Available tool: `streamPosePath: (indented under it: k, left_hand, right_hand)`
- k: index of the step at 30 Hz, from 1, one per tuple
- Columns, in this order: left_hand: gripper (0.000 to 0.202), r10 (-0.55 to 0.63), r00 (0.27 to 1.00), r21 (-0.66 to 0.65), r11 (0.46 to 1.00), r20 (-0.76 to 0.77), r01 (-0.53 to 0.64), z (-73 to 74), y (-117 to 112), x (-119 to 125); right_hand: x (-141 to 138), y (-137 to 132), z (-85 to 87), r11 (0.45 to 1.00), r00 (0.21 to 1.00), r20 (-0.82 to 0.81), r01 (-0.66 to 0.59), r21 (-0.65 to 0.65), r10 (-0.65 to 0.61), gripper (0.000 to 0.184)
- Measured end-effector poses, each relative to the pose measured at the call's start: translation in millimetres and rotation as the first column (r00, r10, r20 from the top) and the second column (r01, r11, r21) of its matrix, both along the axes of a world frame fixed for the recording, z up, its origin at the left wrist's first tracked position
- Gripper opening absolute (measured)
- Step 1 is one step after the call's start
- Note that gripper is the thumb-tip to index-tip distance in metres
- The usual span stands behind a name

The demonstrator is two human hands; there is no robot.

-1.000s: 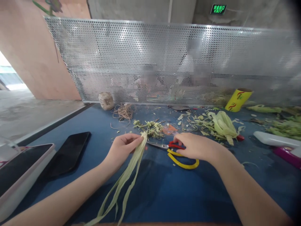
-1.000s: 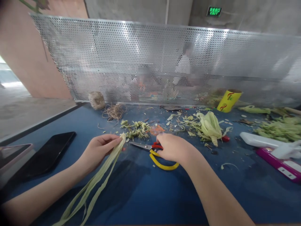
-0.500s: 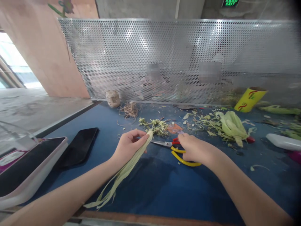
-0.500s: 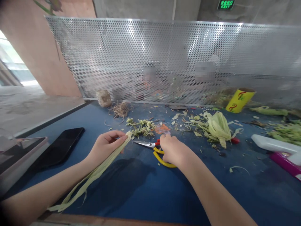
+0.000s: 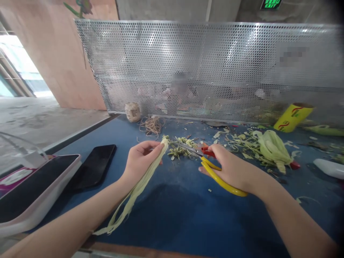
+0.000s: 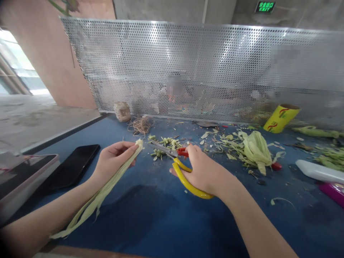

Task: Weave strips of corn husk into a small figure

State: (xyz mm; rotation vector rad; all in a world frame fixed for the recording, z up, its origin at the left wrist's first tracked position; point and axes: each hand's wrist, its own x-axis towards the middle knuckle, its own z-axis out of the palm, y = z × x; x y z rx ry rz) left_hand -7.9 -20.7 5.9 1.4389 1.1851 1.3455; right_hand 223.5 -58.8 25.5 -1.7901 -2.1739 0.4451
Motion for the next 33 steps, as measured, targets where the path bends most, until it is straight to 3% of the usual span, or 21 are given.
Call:
streamPosePath:
  k: [12,29,33]
  left_hand:
    - [0.017,-0.084,0.996,-0.044,0.995,0.004,0.085,-0.4,-6,9]
    - [0.014,-0.137,0.991,-0.028,0.99,0.007,0.137,0.1,-8,7]
    - [0.014,-0.125,0.992,-0.027,0.992,-0.007,0.125,1.1,-9,7]
  right_hand:
    - [-8,-5,-0.9,0.996,0.996,-0.041,-0.084,-0.005,0.083,0.052]
    - [-17,-7,1.1,0.99,0.999,-0.04,-0.04,-0.135,0.035,0.059]
    - [-20,-8,3.6,0.99,0.999,0.006,-0.032,-0.135,0.033,0.05]
